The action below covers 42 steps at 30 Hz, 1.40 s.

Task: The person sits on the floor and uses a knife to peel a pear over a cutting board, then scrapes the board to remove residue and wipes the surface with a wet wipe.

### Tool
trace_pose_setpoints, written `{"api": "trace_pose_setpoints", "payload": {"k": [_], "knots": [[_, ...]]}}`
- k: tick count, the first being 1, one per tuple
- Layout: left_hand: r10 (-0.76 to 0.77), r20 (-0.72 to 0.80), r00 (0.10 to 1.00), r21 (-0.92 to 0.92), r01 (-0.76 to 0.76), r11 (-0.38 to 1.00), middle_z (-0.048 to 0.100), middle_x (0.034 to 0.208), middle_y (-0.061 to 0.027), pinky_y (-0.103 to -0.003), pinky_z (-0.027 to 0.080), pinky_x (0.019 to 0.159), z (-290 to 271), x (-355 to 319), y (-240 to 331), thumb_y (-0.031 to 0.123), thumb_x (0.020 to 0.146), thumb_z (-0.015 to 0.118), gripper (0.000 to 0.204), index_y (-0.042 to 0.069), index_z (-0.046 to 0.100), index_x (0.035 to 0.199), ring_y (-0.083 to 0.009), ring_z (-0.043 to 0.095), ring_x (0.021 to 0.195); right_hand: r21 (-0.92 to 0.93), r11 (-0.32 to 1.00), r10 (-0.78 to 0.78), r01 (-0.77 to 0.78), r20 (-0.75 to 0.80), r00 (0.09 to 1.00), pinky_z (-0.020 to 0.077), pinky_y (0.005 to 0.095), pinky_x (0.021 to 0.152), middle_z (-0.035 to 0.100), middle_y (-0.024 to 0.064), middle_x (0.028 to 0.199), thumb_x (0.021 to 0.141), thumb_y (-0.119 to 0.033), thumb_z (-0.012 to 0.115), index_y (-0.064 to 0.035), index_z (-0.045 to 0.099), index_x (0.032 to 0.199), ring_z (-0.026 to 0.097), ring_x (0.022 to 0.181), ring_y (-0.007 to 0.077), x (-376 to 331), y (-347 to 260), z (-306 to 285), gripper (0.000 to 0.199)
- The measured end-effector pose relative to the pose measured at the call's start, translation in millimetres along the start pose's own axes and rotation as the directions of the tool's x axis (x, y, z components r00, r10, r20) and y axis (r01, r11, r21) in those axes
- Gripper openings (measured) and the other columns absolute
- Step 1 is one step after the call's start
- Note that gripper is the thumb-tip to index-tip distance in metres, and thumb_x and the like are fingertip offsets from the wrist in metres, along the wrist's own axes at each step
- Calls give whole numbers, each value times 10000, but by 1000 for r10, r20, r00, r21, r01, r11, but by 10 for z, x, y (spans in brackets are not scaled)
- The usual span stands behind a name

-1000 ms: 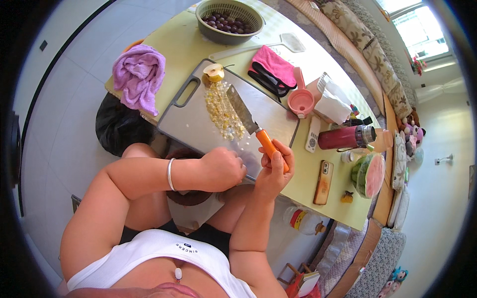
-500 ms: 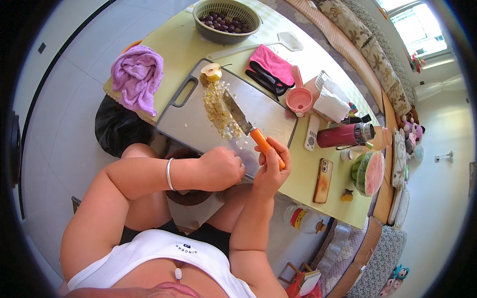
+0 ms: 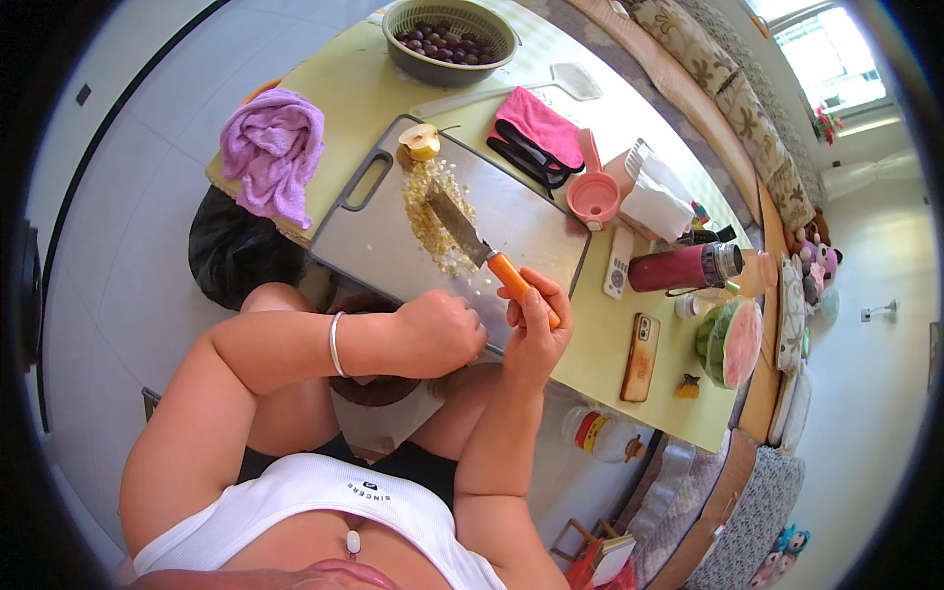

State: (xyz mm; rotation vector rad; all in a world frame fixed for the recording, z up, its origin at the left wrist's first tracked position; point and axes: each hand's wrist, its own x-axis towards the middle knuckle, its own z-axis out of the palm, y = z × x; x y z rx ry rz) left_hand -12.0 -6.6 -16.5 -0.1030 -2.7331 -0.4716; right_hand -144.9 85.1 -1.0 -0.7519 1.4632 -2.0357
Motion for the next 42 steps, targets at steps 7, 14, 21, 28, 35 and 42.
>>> {"api": "trace_pose_setpoints", "payload": {"k": [7, 14, 21, 28, 35, 42], "knots": [[-12, -5, 1000, -2, 12, 1000, 615, 666, -98, -389, 491, 575, 36, -2, -11, 195, 746, 596, 130, 75, 603, 694, -269, 621, 640, 134, 991, -24, 29, -37, 999, 346, 198, 515, 669, 170, 806, 879, -113, 615, 68, 591, 1052, 541, 590, 109, 10, -36, 12, 251], [-11, 8, 1000, 6, 11, 1000, 616, 667, -97, -386, 486, 564, 10, -3, -17, 211, 749, 602, 141, 78, 605, 704, -265, 622, 635, 175, 983, -41, 52, -61, 997, 353, 205, 507, 660, 170, 804, 878, -119, 603, 68, 593, 1034, 572, 608, 126, 6, -30, -41, 243], [-3, -15, 1000, 24, 4, 1000, 611, 655, -101, -383, 481, 552, 9, -7, -10, 214, 746, 603, 150, 74, 600, 692, -266, 619, 630, 121, 993, -3, 7, -34, 999, 371, 204, 510, 655, 160, 806, 864, -115, 608, 67, 597, 1012, 629, 655, 157, 22, -21, -70, 234], [-4, -16, 1000, 19, 4, 1000, 611, 658, -98, -386, 481, 566, 27, -14, -7, 226, 739, 624, 165, 70, 599, 691, -269, 616, 629, 103, 993, 56, -51, -48, 997, 376, 203, 499, 653, 170, 801, 865, -137, 592, 69, 592, 996, 632, 634, 170, 50, -12, -107, 244], [-12, 0, 1000, 16, 12, 1000, 609, 664, -88, -376, 481, 580, 2, -8, 4, 244, 729, 654, 178, 77, 601, 697, -264, 618, 652, 76, 997, 18, -11, -81, 997, 365, 190, 474, 656, 181, 798, 870, -128, 585, 68, 594, 993, 625, 606, 171, 88, -75, -263, 231], [-11, -6, 1000, 34, 11, 999, 606, 662, -81, -372, 473, 576, -14, -2, 9, 270, 724, 672, 199, 86, 601, 697, -257, 617, 657, 201, 978, 74, -63, -49, 996, 355, 192, 484, 673, 192, 815, 875, -112, 610, 51, 608, 1017, 574, 595, 128, 110, -67, -213, 215]]}}
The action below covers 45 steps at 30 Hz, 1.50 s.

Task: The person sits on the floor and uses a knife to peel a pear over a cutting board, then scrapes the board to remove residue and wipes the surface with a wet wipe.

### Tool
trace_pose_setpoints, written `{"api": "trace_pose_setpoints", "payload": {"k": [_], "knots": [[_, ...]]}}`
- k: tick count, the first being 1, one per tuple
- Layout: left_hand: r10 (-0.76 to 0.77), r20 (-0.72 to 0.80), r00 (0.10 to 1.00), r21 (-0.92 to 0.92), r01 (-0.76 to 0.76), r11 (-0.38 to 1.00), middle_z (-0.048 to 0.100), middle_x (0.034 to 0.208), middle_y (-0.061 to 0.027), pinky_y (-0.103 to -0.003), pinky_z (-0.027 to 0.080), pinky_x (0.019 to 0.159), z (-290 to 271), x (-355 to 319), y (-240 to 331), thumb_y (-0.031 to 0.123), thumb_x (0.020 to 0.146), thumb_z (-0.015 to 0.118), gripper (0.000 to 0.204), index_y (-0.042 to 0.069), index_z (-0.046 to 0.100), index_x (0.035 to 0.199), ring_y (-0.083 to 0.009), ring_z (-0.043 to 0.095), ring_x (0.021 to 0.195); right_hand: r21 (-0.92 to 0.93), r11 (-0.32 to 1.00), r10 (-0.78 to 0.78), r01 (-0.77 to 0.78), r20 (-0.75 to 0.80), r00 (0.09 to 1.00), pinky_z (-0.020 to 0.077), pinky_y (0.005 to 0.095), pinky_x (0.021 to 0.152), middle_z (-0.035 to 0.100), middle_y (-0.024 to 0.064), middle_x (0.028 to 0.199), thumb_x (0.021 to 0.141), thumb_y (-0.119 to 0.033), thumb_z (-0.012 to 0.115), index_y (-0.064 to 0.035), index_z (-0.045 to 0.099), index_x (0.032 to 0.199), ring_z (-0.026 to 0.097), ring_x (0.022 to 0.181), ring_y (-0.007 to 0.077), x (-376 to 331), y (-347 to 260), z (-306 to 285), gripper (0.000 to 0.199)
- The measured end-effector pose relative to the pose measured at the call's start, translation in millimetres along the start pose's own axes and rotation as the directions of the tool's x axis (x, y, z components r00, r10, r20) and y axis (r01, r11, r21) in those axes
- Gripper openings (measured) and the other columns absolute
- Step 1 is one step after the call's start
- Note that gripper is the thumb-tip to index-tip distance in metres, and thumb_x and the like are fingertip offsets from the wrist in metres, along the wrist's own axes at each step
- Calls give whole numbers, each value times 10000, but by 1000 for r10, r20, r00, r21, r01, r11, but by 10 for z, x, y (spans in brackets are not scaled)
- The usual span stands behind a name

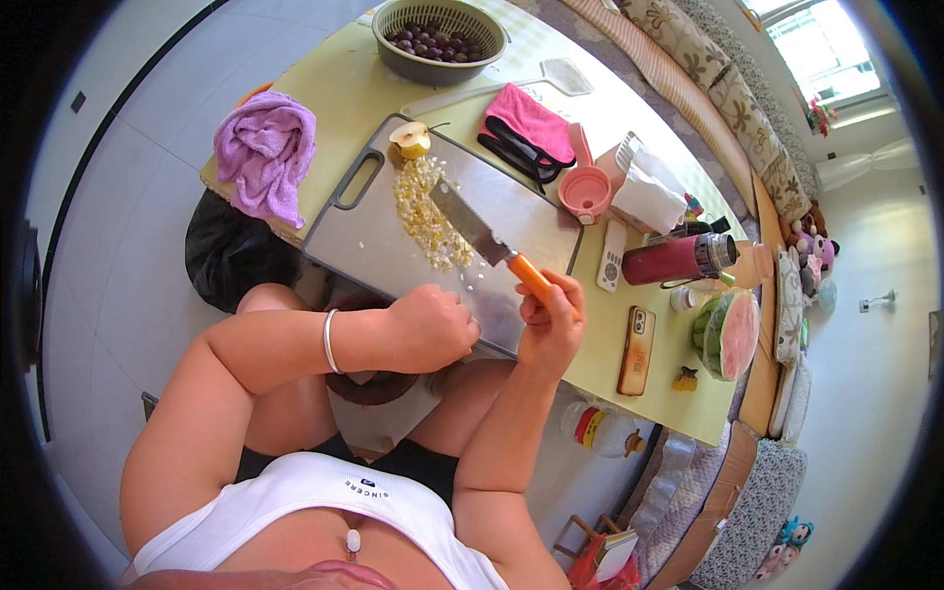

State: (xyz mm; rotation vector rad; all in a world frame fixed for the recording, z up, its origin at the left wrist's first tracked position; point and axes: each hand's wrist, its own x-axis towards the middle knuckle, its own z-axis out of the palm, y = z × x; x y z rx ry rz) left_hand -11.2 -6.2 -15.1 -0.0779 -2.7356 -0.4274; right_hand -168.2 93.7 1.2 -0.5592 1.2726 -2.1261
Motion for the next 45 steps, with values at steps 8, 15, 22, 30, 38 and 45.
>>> {"api": "trace_pose_setpoints", "payload": {"k": [8, 15, 22, 30, 38, 45], "knots": [[4, -20, 1000, -9, -4, 1000, 595, 646, -81, -378, 469, 557, -5, -14, -9, 229, 724, 639, 159, 92, 576, 672, -259, 608, 623, -497, 857, 211, -132, 105, 972, 345, 178, 542, 689, 114, 834, 863, -64, 629, 21, 636, 1088, 497, 609, 57, -45, -158, -79, 240], [7, -46, 999, -23, -8, 1000, 591, 635, -87, -376, 467, 549, 38, -17, -9, 199, 724, 614, 131, 92, 567, 664, -253, 603, 611, -775, 623, 298, -106, 109, 948, 394, 222, 585, 581, -25, 754, 863, -112, 628, 14, 641, 1052, 503, 671, 54, -132, -105, -25, 228], [12, -49, 999, -7, -12, 1000, 597, 645, -82, -371, 469, 564, 5, -14, -4, 219, 717, 634, 148, 89, 584, 667, -249, 608, 638, -784, 617, 207, -76, 68, 976, 393, 240, 547, 528, -26, 695, 898, -183, 633, 7, 615, 980, 467, 614, 57, -148, -71, 57, 208], [7, -47, 999, -8, -7, 1000, 602, 651, -80, -369, 466, 563, 19, -27, -13, 247, 705, 659, 176, 91, 590, 662, -250, 608, 639, -778, 622, 278, -82, 121, 953, 400, 254, 518, 511, -3, 650, 933, -169, 578, 0, 565, 909, 468, 575, 73, -145, -23, 86, 171], [16, -47, 999, -13, -17, 1000, 601, 646, -76, -370, 463, 551, 27, -25, -21, 214, 719, 629, 140, 102, 584, 647, -246, 605, 628, -802, 592, 273, -75, 112, 955, 384, 255, 513, 504, -9, 643, 938, -160, 570, 4, 568, 904, 451, 571, 69, -140, 24, 118, 168], [11, -50, 999, -1, -11, 1000, 605, 656, -68, -363, 465, 559, 55, -15, -10, 232, 714, 649, 148, 111, 591, 650, -241, 604, 631, -831, 554, 264, -42, 127, 956, 388, 262, 533, 519, 10, 659, 921, -165, 594, 14, 564, 889, 453, 583, 89, -144, 88, 86, 184]]}}
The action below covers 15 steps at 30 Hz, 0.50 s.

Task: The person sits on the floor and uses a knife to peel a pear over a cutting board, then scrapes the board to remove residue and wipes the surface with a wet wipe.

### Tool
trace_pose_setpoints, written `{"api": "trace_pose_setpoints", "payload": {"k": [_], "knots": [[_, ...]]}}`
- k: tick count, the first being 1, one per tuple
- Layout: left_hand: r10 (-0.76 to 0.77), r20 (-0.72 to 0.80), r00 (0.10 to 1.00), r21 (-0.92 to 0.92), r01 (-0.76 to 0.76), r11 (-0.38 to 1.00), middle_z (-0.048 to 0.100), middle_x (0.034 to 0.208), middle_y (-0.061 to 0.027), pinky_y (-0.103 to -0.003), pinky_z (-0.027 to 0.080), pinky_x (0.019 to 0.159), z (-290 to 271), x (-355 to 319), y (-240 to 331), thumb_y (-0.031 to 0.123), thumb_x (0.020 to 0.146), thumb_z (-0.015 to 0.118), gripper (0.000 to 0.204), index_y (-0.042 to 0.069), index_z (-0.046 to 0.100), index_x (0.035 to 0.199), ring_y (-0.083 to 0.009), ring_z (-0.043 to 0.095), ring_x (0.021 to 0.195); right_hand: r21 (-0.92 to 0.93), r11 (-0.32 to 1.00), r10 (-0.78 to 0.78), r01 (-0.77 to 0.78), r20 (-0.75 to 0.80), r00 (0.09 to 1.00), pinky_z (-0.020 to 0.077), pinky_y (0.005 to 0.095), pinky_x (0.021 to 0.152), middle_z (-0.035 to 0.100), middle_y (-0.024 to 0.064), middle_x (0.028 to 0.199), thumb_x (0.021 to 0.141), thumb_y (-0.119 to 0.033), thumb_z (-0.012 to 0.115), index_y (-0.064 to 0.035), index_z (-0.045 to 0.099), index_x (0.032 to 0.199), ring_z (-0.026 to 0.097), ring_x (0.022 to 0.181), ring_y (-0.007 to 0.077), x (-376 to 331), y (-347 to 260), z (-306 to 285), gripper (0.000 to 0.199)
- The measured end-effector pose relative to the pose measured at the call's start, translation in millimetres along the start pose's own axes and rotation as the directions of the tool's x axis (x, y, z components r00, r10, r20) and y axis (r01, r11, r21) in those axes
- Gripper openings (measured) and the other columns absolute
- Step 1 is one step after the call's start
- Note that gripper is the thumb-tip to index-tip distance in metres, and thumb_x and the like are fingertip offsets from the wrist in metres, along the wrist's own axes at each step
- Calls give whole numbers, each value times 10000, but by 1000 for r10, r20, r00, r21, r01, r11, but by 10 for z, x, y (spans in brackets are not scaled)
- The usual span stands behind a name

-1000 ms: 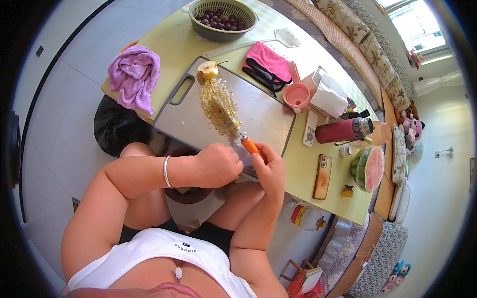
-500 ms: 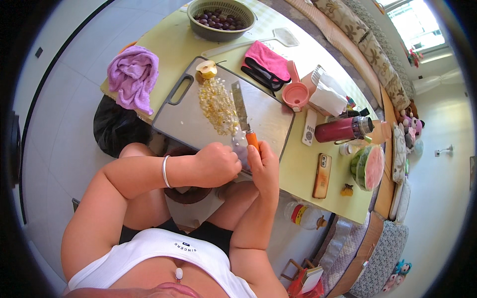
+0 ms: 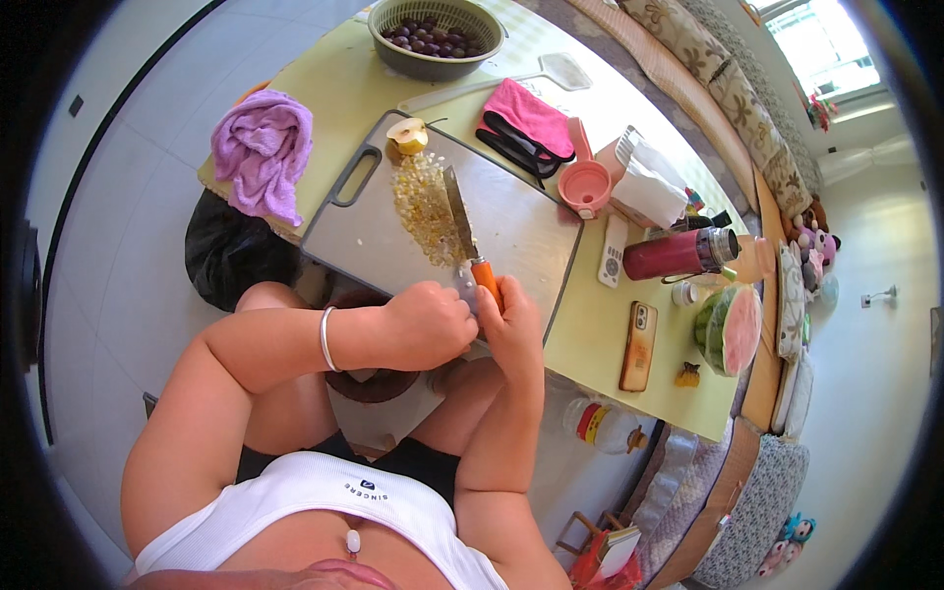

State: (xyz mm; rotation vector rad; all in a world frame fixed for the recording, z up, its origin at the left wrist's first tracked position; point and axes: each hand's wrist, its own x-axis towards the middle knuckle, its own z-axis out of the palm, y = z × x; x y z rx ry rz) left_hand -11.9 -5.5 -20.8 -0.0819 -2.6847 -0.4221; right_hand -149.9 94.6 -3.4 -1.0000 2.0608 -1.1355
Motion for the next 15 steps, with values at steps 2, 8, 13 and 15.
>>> {"api": "trace_pose_setpoints", "payload": {"k": [2, 8, 13, 15], "knots": [[-7, 4, 1000, 1, 7, 1000, 606, 658, -68, -362, 467, 561, -12, -11, -2, 235, 713, 655, 151, 109, 596, 655, -239, 607, 637, -36, 999, -13, 13, -1, 1000, 401, 283, 546, 514, 41, 661, 906, -156, 607, 18, 560, 889, 462, 603, 98, -18, -78, 38, 181], [-9, 15, 1000, 4, 9, 1000, 613, 668, -70, -362, 467, 562, -33, 0, 6, 248, 706, 679, 168, 102, 607, 666, -241, 609, 644, -71, 996, -48, 47, -10, 999, 405, 267, 547, 511, 18, 665, 917, -150, 596, 17, 566, 897, 459, 601, 81, -36, -66, -6, 171], [-9, 1, 1000, -3, 9, 1000, 610, 656, -69, -363, 469, 561, -24, -5, -2, 249, 708, 679, 173, 101, 605, 661, -242, 609, 631, 98, 995, 31, -33, 24, 999, 402, 264, 542, 504, 7, 671, 916, -159, 606, 16, 572, 898, 454, 606, 79, -65, -153, -5, 180], [-1, -1, 1000, 11, 1, 1000, 608, 648, -68, -363, 470, 561, -63, -1, 5, 247, 706, 680, 172, 99, 605, 661, -242, 610, 625, 85, 996, -1, -1, 21, 1000, 402, 266, 540, 502, 8, 670, 913, -161, 610, 17, 574, 903, 455, 608, 79, -64, -150, -4, 182]]}}
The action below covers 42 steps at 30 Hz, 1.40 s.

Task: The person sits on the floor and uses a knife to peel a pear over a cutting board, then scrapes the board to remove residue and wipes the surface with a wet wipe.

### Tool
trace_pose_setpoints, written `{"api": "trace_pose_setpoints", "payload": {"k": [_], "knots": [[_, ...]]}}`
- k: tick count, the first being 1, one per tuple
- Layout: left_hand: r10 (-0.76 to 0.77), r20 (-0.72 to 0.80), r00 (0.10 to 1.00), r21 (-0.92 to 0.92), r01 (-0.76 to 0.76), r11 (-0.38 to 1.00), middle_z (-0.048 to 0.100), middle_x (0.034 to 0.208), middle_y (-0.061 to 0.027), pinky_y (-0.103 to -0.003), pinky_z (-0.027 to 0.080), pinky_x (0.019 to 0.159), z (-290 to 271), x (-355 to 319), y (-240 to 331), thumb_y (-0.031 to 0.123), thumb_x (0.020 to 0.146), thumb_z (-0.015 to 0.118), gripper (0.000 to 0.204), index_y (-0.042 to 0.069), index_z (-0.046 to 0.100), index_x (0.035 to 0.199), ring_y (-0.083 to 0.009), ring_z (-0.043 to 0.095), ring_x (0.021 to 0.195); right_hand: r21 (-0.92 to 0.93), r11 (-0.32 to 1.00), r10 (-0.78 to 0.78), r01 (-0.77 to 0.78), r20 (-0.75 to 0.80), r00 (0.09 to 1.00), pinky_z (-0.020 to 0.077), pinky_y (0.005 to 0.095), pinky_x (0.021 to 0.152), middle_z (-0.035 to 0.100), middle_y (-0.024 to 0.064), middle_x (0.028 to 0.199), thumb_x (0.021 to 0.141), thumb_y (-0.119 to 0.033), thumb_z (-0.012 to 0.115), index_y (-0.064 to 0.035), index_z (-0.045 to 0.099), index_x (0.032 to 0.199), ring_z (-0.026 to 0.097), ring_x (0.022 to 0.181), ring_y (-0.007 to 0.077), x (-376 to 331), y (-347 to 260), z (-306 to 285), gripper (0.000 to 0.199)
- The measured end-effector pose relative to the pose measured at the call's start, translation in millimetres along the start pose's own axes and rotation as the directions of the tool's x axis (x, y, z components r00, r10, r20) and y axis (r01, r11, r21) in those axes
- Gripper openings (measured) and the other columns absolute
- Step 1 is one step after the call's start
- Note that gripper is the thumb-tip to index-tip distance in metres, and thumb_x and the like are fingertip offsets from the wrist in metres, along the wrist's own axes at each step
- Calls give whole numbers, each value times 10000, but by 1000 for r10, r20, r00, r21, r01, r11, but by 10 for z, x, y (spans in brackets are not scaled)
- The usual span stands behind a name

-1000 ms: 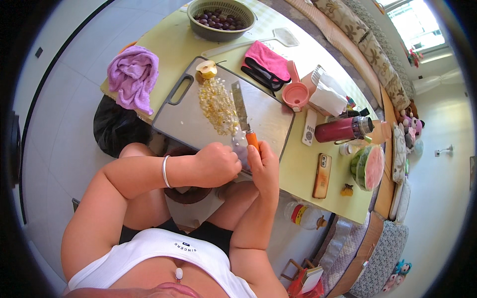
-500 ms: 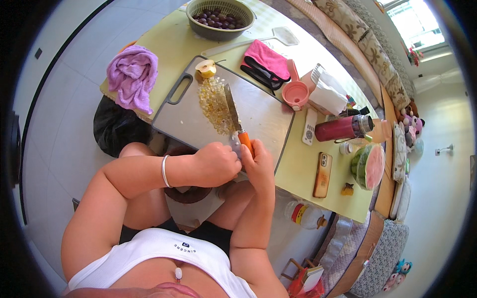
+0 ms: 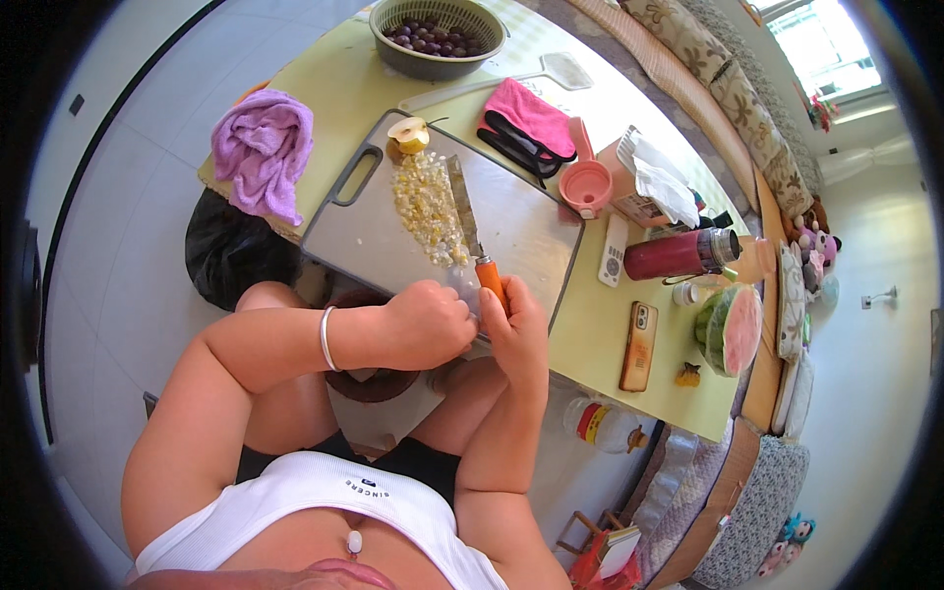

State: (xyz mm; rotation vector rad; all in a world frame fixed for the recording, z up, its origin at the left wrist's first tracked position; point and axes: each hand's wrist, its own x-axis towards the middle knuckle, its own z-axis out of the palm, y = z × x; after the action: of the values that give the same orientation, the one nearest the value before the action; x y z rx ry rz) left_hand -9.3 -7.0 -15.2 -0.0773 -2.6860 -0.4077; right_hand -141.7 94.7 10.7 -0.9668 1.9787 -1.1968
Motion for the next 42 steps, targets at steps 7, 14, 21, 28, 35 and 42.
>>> {"api": "trace_pose_setpoints", "payload": {"k": [7, 14, 21, 28, 35, 42], "knots": [[-7, -13, 1000, -20, 7, 1000, 604, 628, -70, -363, 462, 537, 64, -12, -8, 221, 714, 653, 159, 99, 593, 632, -240, 602, 595, -8, 1000, 16, -16, 18, 1000, 404, 270, 551, 506, 17, 672, 902, -160, 622, 16, 588, 930, 463, 629, 84, 8, 25, 5, 181], [-9, -6, 1000, -34, 9, 999, 595, 595, -68, -365, 460, 521, 40, -19, -8, 213, 719, 638, 155, 108, 594, 612, -239, 599, 573, -130, 991, -38, 41, 29, 999, 402, 273, 555, 507, 24, 672, 897, -151, 625, 17, 598, 947, 466, 621, 96, 42, 70, 25, 178], [-12, 47, 999, -31, 14, 999, 594, 581, -63, -364, 450, 490, 5, -12, 13, 210, 714, 636, 165, 122, 586, 584, -230, 602, 558, -79, 997, -19, 20, 12, 1000, 398, 263, 563, 524, 9, 693, 893, -144, 634, 15, 610, 992, 456, 629, 87, 52, 157, 29, 189], [93, -78, 993, 81, -87, 993, 554, 563, -33, -323, 430, 473, -4, -35, 21, 172, 685, 597, 117, 137, 553, 583, -192, 550, 509, 24, 999, -39, 38, 18, 999, 389, 242, 564, 511, -13, 697, 890, -141, 646, 17, 621, 1009, 441, 633, 68, 22, 23, 67, 200], [306, -192, 932, 11, -310, 951, 520, 560, -18, -314, 412, 462, 38, -19, 88, 167, 676, 580, 117, 126, 509, 593, -182, 545, 532, 68, 996, -61, 60, 11, 998, 395, 233, 570, 536, -7, 704, 876, -122, 661, 21, 629, 1005, 451, 641, 65, 17, 37, 89, 196], [383, -268, 884, -78, -416, 906, 518, 562, -26, -331, 440, 480, 108, 4, 80, 159, 660, 594, 116, 106, 511, 597, -189, 557, 546, 43, 993, -109, 108, 18, 994, 407, 244, 568, 544, 10, 702, 851, -111, 681, 29, 631, 1010, 463, 635, 72, 14, -1, 114, 217]]}}
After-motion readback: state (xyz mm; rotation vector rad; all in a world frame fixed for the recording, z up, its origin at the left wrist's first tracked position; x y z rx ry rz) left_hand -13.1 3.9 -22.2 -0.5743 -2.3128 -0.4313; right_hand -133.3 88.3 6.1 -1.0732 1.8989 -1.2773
